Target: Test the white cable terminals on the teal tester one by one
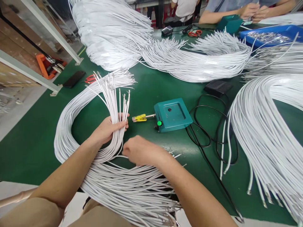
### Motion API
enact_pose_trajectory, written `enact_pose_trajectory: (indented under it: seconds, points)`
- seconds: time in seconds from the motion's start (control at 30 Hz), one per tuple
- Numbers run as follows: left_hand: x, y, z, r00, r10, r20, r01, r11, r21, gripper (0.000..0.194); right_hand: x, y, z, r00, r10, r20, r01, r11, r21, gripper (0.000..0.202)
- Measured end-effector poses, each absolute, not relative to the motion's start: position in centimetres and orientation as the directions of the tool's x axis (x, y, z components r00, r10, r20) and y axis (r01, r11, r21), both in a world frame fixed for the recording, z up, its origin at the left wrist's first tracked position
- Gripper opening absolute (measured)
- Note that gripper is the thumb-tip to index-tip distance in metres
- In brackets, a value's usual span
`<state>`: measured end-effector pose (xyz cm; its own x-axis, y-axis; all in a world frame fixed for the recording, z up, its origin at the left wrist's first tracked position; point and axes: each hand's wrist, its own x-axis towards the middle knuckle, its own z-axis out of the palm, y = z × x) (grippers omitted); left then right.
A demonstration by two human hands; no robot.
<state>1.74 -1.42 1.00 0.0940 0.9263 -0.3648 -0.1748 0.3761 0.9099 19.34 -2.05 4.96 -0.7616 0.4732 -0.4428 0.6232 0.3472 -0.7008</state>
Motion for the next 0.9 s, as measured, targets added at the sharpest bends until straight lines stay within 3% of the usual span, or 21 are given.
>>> enact_pose_trajectory:
  seconds: [0.07, 0.13, 0.3, 0.5, 0.67, 0.8, 0.9]
  points:
    - [1.9, -1.5, 1.1, 0.115, 0.928, -0.355, -0.195, 0.372, 0.908, 0.047, 19.7, -1.2, 4.4, -0.64, 0.666, -0.384, 0.576, 0.085, -0.813, 0.032]
    - [2.0, -1.6, 1.2, 0.122, 0.936, -0.331, -0.192, 0.35, 0.917, 0.041, 19.7, -0.5, 3.5, -0.497, 0.802, -0.332, 0.463, -0.079, -0.883, 0.035]
    - [2.2, -1.7, 1.5, 0.139, 0.931, -0.337, -0.141, 0.356, 0.924, 0.035, 19.5, 0.2, 2.1, -0.388, 0.899, -0.201, 0.184, -0.138, -0.973, 0.03]
    - [2.4, -1.9, 1.5, 0.13, 0.931, -0.341, -0.067, 0.351, 0.934, 0.039, 19.7, 0.4, 2.7, -0.348, 0.922, -0.171, 0.026, -0.173, -0.985, 0.019]
    - [2.1, -1.6, 1.7, -0.045, 0.951, -0.305, -0.158, 0.295, 0.942, 0.036, 19.1, -0.1, 2.0, -0.43, 0.864, -0.26, 0.062, -0.259, -0.964, 0.011]
    - [2.1, -1.4, 1.9, 0.005, 0.962, -0.272, -0.226, 0.266, 0.937, 0.03, 18.6, -0.5, 1.2, -0.519, 0.795, -0.315, 0.144, -0.282, -0.949, 0.011]
    - [2.2, -1.5, 1.9, 0.043, 0.964, -0.264, -0.237, 0.266, 0.934, 0.036, 18.8, -0.3, 1.6, -0.452, 0.841, -0.297, 0.149, -0.256, -0.955, 0.013]
